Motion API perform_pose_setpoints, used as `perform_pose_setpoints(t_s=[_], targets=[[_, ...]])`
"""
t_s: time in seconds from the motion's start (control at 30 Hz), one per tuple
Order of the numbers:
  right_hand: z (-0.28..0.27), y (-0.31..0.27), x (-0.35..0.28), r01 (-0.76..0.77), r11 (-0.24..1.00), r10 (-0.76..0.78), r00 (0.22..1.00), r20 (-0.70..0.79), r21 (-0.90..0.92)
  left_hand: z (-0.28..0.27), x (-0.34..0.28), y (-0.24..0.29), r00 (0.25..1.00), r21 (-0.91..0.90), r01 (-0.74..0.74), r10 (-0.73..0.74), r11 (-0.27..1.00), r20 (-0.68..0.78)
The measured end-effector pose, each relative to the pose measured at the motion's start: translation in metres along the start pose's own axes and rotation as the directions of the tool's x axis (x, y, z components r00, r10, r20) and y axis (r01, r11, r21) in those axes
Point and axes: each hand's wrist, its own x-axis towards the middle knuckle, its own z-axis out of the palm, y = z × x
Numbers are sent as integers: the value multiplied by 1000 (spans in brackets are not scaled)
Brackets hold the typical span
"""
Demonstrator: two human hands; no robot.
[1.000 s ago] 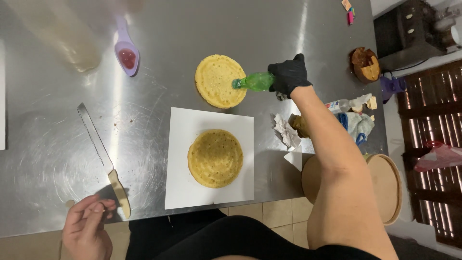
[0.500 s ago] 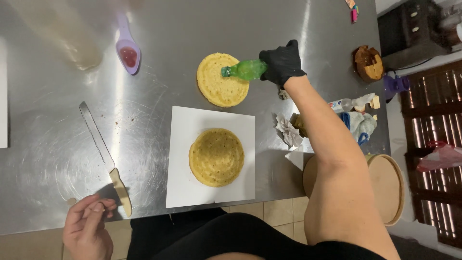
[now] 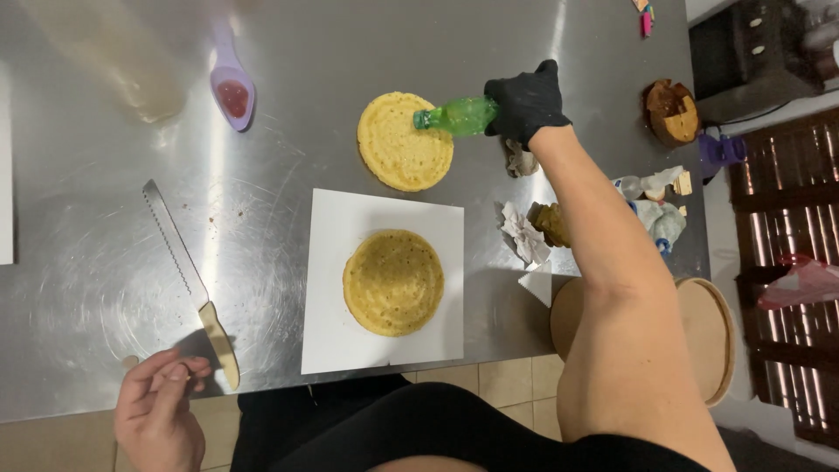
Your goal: The recorder is removing parchment paper from a cake, slicing it horizontally into thin layers, and then moistening the layers with liquid from a green bottle.
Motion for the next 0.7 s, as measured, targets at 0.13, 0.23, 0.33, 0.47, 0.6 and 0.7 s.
perform_pose_setpoints(t_s=[0.13, 0.23, 0.33, 0.47, 0.6, 0.7], targets=[[1, 6, 2, -35, 999, 35, 998, 55, -8, -2, 1, -2, 1000, 22, 3, -3, 1000, -18], [3, 8, -1, -12, 1000, 12, 1000, 21, -6, 3, 0, 0, 1000, 22, 7, -7, 1000, -9], [-1, 2, -5, -11, 1000, 11, 999, 33, -18, -1, 1, -5, 1000, 13, -5, 5, 1000, 0], [2, 9, -7, -19, 1000, 19, 1000, 25, -8, 4, 0, 0, 1000, 8, -7, 7, 1000, -3], [4, 11, -13, -16, 1000, 16, 1000, -15, 15, 2, 1, -1, 1000, 3, -13, 13, 1000, 9], [0, 8, -19, -38, 999, 38, 999, 22, 13, 2, 1, -1, 1000, 2, -8, 8, 1000, 8]])
